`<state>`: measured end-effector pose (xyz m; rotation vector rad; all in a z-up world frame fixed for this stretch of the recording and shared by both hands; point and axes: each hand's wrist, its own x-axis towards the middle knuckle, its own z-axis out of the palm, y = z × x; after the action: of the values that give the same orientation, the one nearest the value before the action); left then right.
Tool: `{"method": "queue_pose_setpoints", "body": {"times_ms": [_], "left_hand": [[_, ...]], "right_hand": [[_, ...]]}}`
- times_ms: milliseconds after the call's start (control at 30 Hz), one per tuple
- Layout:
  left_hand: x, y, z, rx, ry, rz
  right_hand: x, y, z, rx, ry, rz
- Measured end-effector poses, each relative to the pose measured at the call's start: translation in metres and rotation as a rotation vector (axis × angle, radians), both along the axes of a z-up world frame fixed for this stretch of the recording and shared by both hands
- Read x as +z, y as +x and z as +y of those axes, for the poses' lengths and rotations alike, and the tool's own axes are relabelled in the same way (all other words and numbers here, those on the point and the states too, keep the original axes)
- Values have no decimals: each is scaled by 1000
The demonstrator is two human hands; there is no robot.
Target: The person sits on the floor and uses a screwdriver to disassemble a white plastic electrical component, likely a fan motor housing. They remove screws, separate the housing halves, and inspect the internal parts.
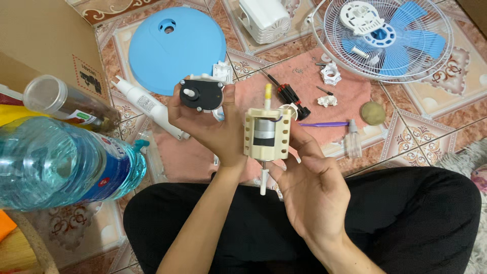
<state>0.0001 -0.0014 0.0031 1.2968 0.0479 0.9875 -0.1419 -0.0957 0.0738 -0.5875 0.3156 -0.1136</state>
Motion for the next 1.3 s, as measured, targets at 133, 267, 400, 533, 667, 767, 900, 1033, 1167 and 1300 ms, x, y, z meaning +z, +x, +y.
{"method": "queue_pose_setpoints", "body": {"times_ms": [133,267,400,533,667,767,900,1033,1167,1300], "left_hand": [[-6,6,2,-2,-6,-1],[-16,9,5,-55,-135,48],[-18,11,7,-73,-148,47],[-23,14,8,-81,-171,53],[-13,9,10,-64,-70,6],[-2,3,10,-62,12,-5],[-6,5,13,-86,104,-84],[-5,5,13,-113,77,-101],[-5,5,14,-103,121,-105],[-6,5,14,-103,145,-112]], "right_hand": [[-6,0,2,38,31,-120],[-6,1,9,48,13,-143],[-4,3,11,68,-15,-156],[-7,3,9,64,22,-202],[-12,4,-2,105,44,-193],[-16,8,-13,119,57,-183],[-18,11,-22,145,98,-155],[-27,11,-23,138,110,-187],[-25,12,-24,119,115,-135],[-27,13,-26,90,82,-63]]}}
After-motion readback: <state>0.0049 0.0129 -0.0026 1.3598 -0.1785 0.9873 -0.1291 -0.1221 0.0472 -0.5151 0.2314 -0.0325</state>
